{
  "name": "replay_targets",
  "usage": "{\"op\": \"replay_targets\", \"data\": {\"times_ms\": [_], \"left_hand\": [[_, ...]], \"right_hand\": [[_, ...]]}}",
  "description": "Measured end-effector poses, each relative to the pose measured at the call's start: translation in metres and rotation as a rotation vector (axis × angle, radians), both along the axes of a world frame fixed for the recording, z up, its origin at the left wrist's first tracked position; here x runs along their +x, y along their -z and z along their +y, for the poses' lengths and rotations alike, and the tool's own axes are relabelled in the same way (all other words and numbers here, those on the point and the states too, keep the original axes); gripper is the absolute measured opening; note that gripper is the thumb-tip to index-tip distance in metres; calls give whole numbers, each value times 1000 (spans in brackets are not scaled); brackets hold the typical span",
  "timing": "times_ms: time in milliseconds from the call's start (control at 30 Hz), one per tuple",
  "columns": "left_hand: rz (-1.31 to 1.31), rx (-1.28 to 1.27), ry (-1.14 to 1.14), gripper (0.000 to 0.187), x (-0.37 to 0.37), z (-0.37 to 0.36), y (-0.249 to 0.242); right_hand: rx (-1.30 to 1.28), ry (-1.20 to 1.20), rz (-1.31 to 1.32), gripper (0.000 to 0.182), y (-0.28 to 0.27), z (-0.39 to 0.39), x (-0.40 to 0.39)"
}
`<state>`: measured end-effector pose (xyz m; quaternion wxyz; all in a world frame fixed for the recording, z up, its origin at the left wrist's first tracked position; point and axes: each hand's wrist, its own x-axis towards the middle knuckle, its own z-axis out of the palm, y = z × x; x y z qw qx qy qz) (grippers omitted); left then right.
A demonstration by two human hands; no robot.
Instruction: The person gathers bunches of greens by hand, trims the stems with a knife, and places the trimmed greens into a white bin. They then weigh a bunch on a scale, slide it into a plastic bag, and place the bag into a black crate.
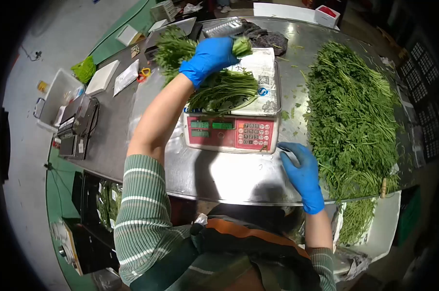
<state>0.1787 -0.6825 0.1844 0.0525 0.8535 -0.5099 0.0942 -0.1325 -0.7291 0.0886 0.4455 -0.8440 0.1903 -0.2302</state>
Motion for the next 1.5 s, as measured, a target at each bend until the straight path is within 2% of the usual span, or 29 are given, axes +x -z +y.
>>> {"op": "replay_targets", "data": {"times_ms": [67, 100, 167, 200, 267, 300, 367, 433, 533, 600, 633, 667, 700, 733, 800, 833, 933, 1033, 1067, 1133, 1167, 1233, 1267, 1333, 1367, 1433, 1500], "left_hand": [[305, 101, 134, 83, 32, -3, 63], [500, 187, 59, 105, 33, 3, 85], [541, 79, 128, 104, 36, 9, 93], [645, 16, 118, 101, 35, 15, 85], [578, -128, 220, 96, 39, 28, 68], [494, -188, 250, 86, 39, 37, 54], [523, -267, 239, 75, 35, 66, 16], [341, -355, 144, 70, 44, 94, 5], [128, -345, 89, 67, 57, 132, -8], [145, -353, 110, 64, 63, 140, -15], [249, -394, 92, 61, 60, 138, -16], [217, -408, 114, 60, 63, 130, -12], [179, -422, 141, 59, 57, 121, -15], [170, -276, 95, 55, 49, 113, -17], [3, -287, 186, 55, 40, 98, -3], [1, -293, 245, 54, 39, 91, 5], [64, -272, 279, 49, 36, 78, 18], [106, -310, 287, 48, 34, 73, 27], [137, -287, 270, 47, 36, 73, 30], [125, -282, 262, 47, 40, 73, 37], [116, -275, 248, 47, 43, 71, 39], [158, -282, 226, 48, 49, 64, 46], [181, -311, 235, 48, 52, 59, 48], [272, -339, 232, 47, 48, 48, 45], [269, -394, 258, 45, 48, 42, 48], [455, -302, 183, 39, 55, 29, 61], [621, -259, 121, 34, 64, 20, 73]], "right_hand": [[-61, -63, -58, 20, -3, 18, 37], [-71, -101, -85, 19, -1, 24, 55], [-163, -95, -67, 19, 6, 26, 90], [-245, -96, -54, 18, 10, 27, 105], [-351, -118, -73, 18, 12, 27, 129], [-458, -142, -106, 17, 10, 27, 137], [-438, -155, -80, 17, 4, 29, 143], [-354, -163, -139, 16, 5, 28, 142], [-378, -176, -116, 16, 11, 11, 135], [-291, -135, -107, 15, -2, 5, 133], [-248, -107, -104, 14, -8, 2, 135], [-333, -123, -245, 13, -8, -5, 141], [-408, -131, -260, 13, -10, -11, 147], [-485, -134, -281, 13, -12, -18, 155], [-493, -154, -323, 13, -11, -33, 180], [-472, -152, -327, 13, -11, -41, 194], [-579, -150, -198, 17, -12, -66, 238], [-723, -240, 61, 24, -2, -78, 267], [-609, -357, 324, 28, -4, -82, 278], [-600, -437, 542, 29, -5, -91, 288], [-593, -406, 526, 29, -14, -89, 287], [-526, -349, 330, 25, -28, -85, 282], [-707, -384, 63, 21, -26, -90, 281], [-576, -410, -42, 20, -35, -82, 277], [-309, -371, 30, 21, -31, -78, 276], [-236, -351, -16, 22, -26, -77, 272], [-55, -287, -95, 31, -19, -79, 266]]}}
